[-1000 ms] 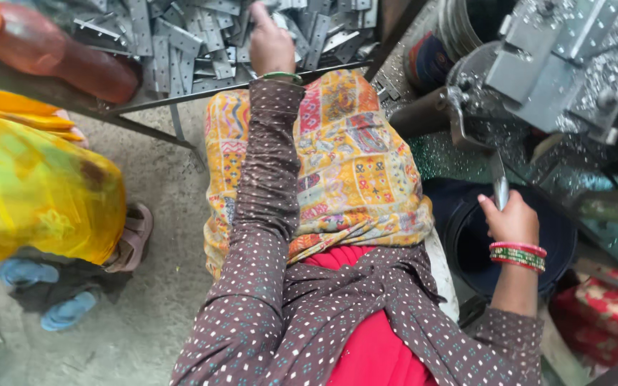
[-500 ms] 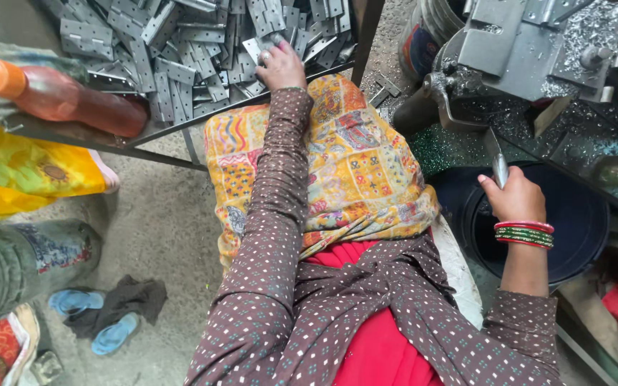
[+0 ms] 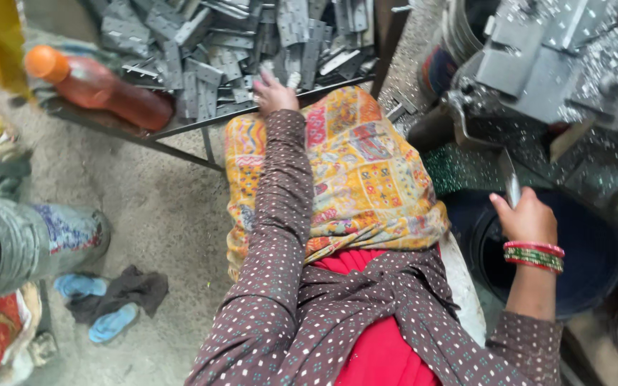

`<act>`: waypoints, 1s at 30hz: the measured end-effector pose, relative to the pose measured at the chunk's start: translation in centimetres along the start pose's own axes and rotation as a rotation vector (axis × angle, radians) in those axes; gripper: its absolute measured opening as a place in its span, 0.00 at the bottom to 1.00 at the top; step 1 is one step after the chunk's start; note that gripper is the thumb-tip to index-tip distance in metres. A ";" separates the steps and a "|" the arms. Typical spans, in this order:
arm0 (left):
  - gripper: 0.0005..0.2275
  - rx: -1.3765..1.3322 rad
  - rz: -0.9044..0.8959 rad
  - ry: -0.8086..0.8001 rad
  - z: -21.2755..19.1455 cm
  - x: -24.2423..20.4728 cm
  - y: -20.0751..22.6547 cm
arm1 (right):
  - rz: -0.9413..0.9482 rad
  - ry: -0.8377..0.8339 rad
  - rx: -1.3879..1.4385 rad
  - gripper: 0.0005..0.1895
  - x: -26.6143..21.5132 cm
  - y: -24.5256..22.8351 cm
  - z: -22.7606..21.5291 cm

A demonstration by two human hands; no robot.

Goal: The person sits on the floor and repeatedly places metal brackets into a press machine, activates the press, and removes the processed pieces. The person handles the brackets one at a time from a nearby pile and uses a lever to operate the machine.

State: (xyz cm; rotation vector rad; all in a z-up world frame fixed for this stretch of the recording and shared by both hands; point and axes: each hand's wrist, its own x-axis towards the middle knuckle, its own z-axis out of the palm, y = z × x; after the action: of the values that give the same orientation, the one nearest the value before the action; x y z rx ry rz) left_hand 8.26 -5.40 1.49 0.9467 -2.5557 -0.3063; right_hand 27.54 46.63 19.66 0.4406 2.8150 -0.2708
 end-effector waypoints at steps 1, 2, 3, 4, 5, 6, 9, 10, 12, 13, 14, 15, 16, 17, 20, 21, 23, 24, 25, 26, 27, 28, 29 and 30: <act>0.38 -0.100 -0.092 -0.136 0.2 0.1 0.1 | 0.025 -0.024 0.027 0.30 -0.2 -0.2 -0.3; 0.41 -0.206 -0.183 -0.270 0.5 0.3 0.1 | 0.050 -0.049 0.053 0.30 -0.3 -0.6 -0.7; 0.43 -0.222 -0.196 -0.211 0.9 0.5 0.3 | 0.069 -0.063 0.057 0.29 -0.5 -1.0 -1.0; 0.44 -0.236 -0.208 -0.151 1.3 0.8 0.3 | 0.087 -0.078 0.061 0.29 -0.5 -1.5 -1.4; 0.46 -0.249 -0.213 -0.106 1.8 0.7 0.3 | 0.121 -0.095 0.062 0.28 -0.9 -1.7 -1.9; 0.45 -0.339 -0.284 -0.061 2.2 0.7 0.1 | 0.106 -0.093 0.080 0.28 -1.0 -2.2 -2.2; 0.38 -0.523 -0.420 -0.023 3.4 0.3 -0.4 | 0.092 -0.088 0.111 0.26 -1.6 -3.0 -3.2; 0.33 -0.527 -0.426 -0.066 3.6 0.1 -0.7 | 0.091 -0.089 0.103 0.26 -1.6 -3.1 -3.4; 0.25 -0.543 -0.449 -0.108 3.3 0.1 -1.9 | 0.102 -0.095 0.100 0.25 -2.5 -3.6 -3.3; 0.23 -0.558 -0.463 -0.107 3.1 0.4 -2.3 | 0.117 -0.097 0.106 0.25 -2.1 -3.9 -3.5; 0.21 -0.574 -0.478 -0.107 2.8 0.7 -2.7 | 0.132 -0.099 0.112 0.24 -1.5 -4.1 -3.7; 0.18 -0.687 -0.511 -0.155 2.7 0.7 -2.9 | 0.133 -0.100 0.112 0.25 -1.6 -4.0 -3.7; 0.16 -0.799 -0.545 -0.204 2.6 0.6 -2.9 | 0.134 -0.100 0.111 0.25 -1.6 -3.7 -3.6; 0.13 -0.910 -0.574 -0.254 2.4 0.7 -2.8 | 0.135 -0.101 0.113 0.26 -1.7 -3.4 -3.3; 0.10 -1.295 -0.446 -0.211 1.8 1.0 -2.2 | 0.116 -0.095 0.105 0.25 -1.3 -2.5 -2.5; 0.10 -1.392 -0.417 -0.229 1.3 1.0 -1.7 | 0.100 -0.087 0.091 0.26 -1.0 -2.3 -2.2; 0.08 -1.567 -0.332 -0.284 -0.3 0.8 0.3 | 0.092 -0.066 0.064 0.28 -0.5 -1.4 -1.4; 0.08 -1.600 -0.257 -0.316 -1.5 0.6 1.5 | 0.085 -0.058 0.053 0.28 -0.1 -1.0 -0.9; 0.07 -1.640 -0.185 -0.364 -2.9 0.0 3.2 | 0.094 -0.048 0.042 0.29 0.0 -0.5 -0.4; 0.07 -1.675 -0.083 -0.411 -4.5 -0.3 4.7 | 0.023 0.017 0.007 0.29 0.2 -0.1 0.3; 0.07 -1.683 -0.022 -0.471 -6.2 -1.3 6.5 | -0.045 0.080 -0.031 0.30 0.4 0.6 0.9; 0.07 -1.693 0.039 -0.531 -8.1 -2.4 8.0 | -0.047 0.072 -0.012 0.30 0.5 1.3 1.4; 0.07 -1.702 0.100 -0.580 -10.3 -3.3 9.4 | -0.059 0.066 0.006 0.30 0.7 1.4 1.9; 0.08 -1.623 0.207 -0.561 -12.2 -4.4 11.2 | -0.047 0.068 0.027 0.29 0.7 1.7 2.1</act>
State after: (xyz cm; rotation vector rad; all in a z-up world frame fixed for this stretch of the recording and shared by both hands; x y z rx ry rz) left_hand 10.18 5.03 14.92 -0.0922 -1.7031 -2.2599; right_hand 27.98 47.88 17.25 0.3972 2.8940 -0.3093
